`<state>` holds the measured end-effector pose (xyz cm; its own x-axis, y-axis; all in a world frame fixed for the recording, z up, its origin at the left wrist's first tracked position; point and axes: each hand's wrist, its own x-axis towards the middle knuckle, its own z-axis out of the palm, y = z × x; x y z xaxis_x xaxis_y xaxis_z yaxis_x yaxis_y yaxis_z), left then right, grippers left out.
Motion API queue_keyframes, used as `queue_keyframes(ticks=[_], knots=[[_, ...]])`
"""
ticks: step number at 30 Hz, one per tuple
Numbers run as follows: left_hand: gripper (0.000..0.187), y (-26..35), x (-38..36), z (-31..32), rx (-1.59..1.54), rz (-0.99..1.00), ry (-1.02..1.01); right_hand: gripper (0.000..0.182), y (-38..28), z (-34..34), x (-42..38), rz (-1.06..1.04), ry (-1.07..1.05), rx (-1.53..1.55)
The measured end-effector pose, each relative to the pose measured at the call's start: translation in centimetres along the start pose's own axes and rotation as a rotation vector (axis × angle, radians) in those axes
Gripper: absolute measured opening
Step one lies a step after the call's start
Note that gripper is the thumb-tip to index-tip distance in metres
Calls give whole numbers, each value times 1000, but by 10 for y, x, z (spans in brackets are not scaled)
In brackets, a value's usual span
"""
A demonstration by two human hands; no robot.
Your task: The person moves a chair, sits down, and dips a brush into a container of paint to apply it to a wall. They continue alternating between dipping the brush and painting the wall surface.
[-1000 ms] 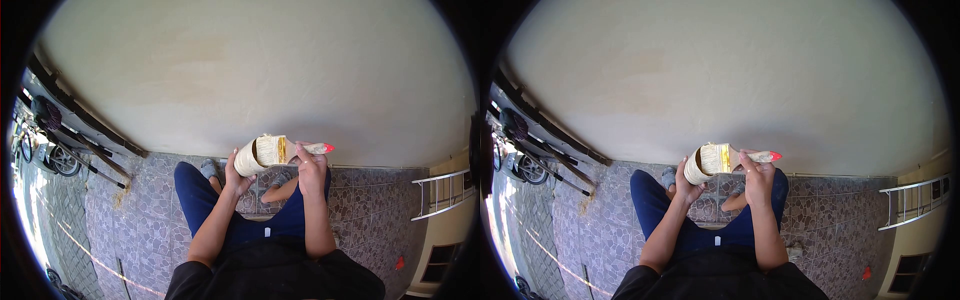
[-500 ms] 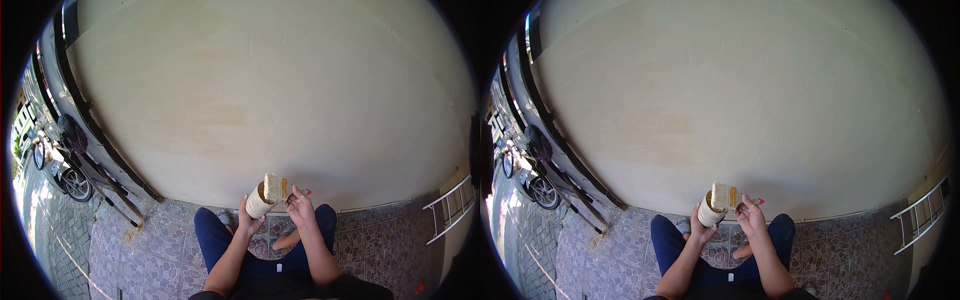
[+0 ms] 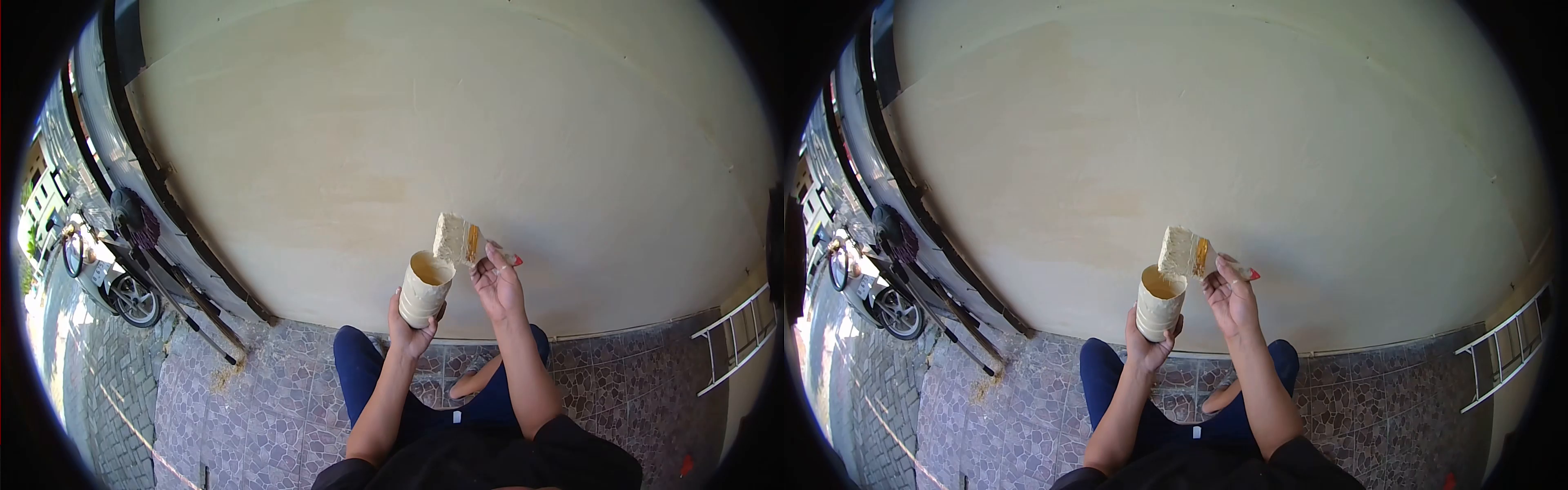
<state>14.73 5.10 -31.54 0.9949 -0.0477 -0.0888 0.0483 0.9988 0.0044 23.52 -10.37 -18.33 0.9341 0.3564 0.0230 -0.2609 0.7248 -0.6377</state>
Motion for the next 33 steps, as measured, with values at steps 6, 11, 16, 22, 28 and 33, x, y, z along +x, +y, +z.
queue_keyframes(ticks=[6, 11, 16, 22, 28, 33], knots=[[62, 17, 7, 96, -42, -7, -77, 20, -67, 103, 51, -215, -173, -54], [55, 31, 20, 154, -103, 5, -148, 22, -100, 167, 94, -415, -323, -119], [55, 38, 32, 183, -94, 30, -156, 24, -110, 232, 110, -624, -380, -208], [54, 38, 35, 187, -90, 74, -158, 31, -112, 273, 128, -927, -424, -426], [54, 40, 37, 178, -106, 47, -156, 28, -132, 256, 117, -1164, -294, -531], [55, 38, 31, 174, -109, 62, -101, 28, -133, 248, 103, -1181, -234, -484]])
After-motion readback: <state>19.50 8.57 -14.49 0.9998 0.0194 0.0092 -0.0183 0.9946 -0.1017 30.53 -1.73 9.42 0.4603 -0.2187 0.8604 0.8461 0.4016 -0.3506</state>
